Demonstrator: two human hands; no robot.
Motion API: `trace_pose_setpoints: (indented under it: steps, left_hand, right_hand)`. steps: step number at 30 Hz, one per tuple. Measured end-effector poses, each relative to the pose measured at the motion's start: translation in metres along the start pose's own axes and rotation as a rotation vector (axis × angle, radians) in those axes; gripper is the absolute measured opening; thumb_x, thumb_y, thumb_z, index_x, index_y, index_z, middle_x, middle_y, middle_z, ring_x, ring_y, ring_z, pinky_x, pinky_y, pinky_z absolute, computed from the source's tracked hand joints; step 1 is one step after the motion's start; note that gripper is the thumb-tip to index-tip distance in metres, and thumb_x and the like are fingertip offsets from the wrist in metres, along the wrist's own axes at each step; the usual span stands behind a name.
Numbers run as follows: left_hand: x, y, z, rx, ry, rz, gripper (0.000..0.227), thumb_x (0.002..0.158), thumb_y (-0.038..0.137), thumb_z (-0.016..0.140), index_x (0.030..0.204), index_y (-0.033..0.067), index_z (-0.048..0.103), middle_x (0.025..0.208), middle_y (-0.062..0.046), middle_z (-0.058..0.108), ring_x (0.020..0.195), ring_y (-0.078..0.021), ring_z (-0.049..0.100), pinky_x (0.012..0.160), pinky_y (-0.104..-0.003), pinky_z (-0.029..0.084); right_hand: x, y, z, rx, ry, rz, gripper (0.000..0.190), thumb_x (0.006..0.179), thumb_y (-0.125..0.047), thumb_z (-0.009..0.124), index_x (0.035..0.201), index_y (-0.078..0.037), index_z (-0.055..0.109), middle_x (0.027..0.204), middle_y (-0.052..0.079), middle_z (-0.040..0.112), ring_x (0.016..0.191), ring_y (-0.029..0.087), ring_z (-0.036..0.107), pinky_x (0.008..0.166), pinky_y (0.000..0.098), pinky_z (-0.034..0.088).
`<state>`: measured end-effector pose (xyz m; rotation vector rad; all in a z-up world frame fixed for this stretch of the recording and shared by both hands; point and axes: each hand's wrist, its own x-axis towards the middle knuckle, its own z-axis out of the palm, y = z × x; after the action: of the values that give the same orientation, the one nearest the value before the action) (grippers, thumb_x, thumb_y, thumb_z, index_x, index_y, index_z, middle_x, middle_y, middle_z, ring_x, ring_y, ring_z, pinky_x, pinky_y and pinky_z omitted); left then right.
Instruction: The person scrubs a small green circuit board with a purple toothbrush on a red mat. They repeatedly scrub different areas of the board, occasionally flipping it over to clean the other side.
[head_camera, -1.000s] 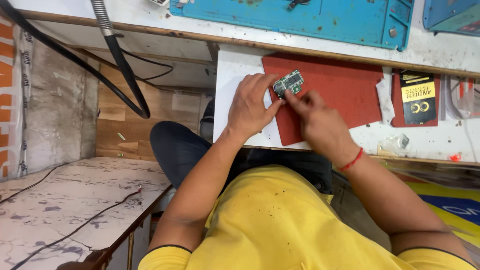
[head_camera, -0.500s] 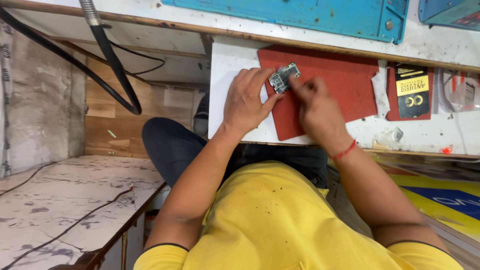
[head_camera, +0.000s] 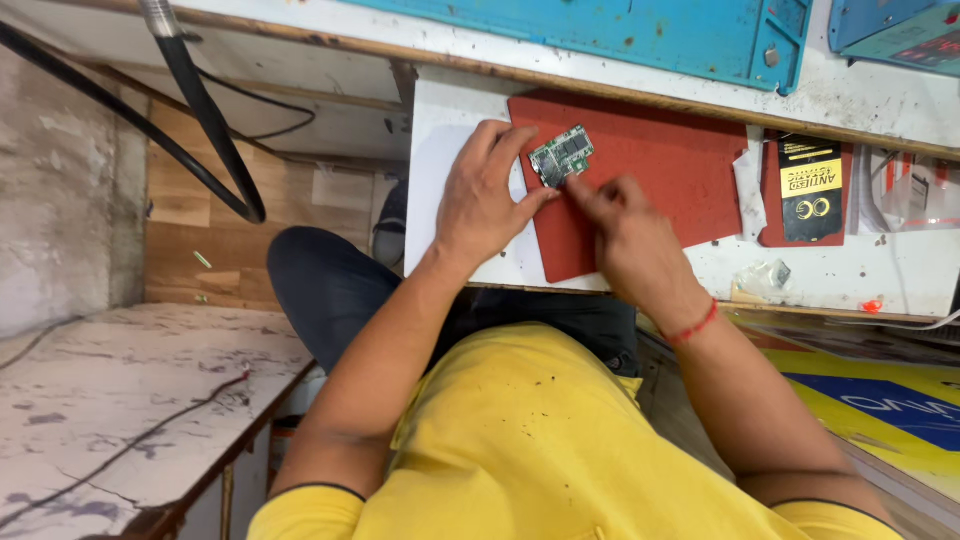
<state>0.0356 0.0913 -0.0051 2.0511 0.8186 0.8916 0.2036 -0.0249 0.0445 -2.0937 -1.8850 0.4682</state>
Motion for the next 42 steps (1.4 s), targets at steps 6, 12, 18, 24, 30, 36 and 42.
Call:
trace_pose_setpoints:
  steps: [6, 12, 18, 24, 30, 36, 42]
  left_hand:
    - [0.000, 0.007, -0.001, 0.150, -0.033, 0.040, 0.058, 0.074, 0.019, 0.091, 0.124, 0.0051, 0.065, 0.114, -0.010, 0.060, 0.106, -0.0318, 0.060, 0.092, -0.043, 0.050]
    - [0.003, 0.018, -0.001, 0.242, 0.001, 0.016, 0.046, 0.072, 0.029, 0.091, 0.107, 0.0067, 0.071, 0.101, -0.009, 0.056, 0.095, -0.0303, 0.056, 0.083, -0.045, 0.047]
    - [0.001, 0.009, -0.003, 0.193, -0.062, 0.088, 0.048, 0.074, 0.032, 0.093, 0.109, 0.0075, 0.071, 0.102, -0.008, 0.058, 0.096, -0.0285, 0.057, 0.086, -0.043, 0.047]
    - [-0.006, -0.003, 0.007, 0.074, -0.082, 0.076, 0.070, 0.078, 0.025, 0.092, 0.136, 0.0050, 0.059, 0.122, -0.011, 0.067, 0.111, -0.0309, 0.063, 0.097, -0.040, 0.052]
    - [-0.010, -0.011, 0.010, -0.129, -0.064, -0.031, 0.071, 0.079, 0.017, 0.091, 0.141, 0.0084, 0.056, 0.133, -0.009, 0.066, 0.107, -0.0250, 0.074, 0.093, -0.034, 0.060]
    - [-0.012, -0.003, 0.001, -0.024, 0.009, 0.094, 0.067, 0.074, 0.010, 0.093, 0.133, 0.0051, 0.061, 0.131, -0.013, 0.058, 0.120, -0.0332, 0.061, 0.100, -0.039, 0.054]
    - [-0.009, -0.003, 0.001, 0.059, -0.020, 0.098, 0.058, 0.082, 0.019, 0.091, 0.131, 0.0060, 0.063, 0.123, -0.006, 0.059, 0.109, -0.0309, 0.058, 0.098, -0.041, 0.051]
  right_hand:
    - [0.008, 0.003, 0.001, -0.038, -0.002, -0.038, 0.058, 0.089, 0.004, 0.051, 0.143, -0.012, 0.062, 0.114, 0.020, 0.063, 0.081, 0.041, 0.067, 0.069, 0.0503, 0.056]
    - [0.012, 0.028, -0.003, -0.081, 0.042, 0.008, 0.063, 0.086, 0.005, 0.052, 0.147, -0.011, 0.061, 0.114, 0.022, 0.062, 0.081, 0.043, 0.066, 0.071, 0.0513, 0.056]
    - [0.001, 0.026, 0.004, 0.111, 0.171, -0.011, 0.055, 0.093, 0.003, 0.055, 0.145, -0.014, 0.062, 0.108, 0.017, 0.061, 0.086, 0.039, 0.068, 0.073, 0.0477, 0.056]
    - [-0.010, 0.011, 0.001, -0.035, 0.090, 0.030, 0.057, 0.092, 0.002, 0.058, 0.144, -0.020, 0.065, 0.111, 0.013, 0.063, 0.076, 0.037, 0.066, 0.064, 0.0465, 0.054]
    - [0.011, 0.039, -0.013, -0.249, -0.039, -0.160, 0.056, 0.092, -0.003, 0.060, 0.140, -0.031, 0.068, 0.115, 0.007, 0.066, 0.064, 0.030, 0.066, 0.054, 0.0413, 0.054]
    - [0.028, 0.059, -0.028, -0.293, -0.049, -0.391, 0.059, 0.090, -0.002, 0.062, 0.143, -0.029, 0.069, 0.116, 0.005, 0.067, 0.073, 0.026, 0.068, 0.059, 0.0378, 0.055]
    - [0.031, 0.078, -0.030, -0.210, -0.045, -0.376, 0.056, 0.092, 0.002, 0.061, 0.140, -0.024, 0.069, 0.119, 0.010, 0.066, 0.079, 0.028, 0.069, 0.065, 0.0397, 0.057]
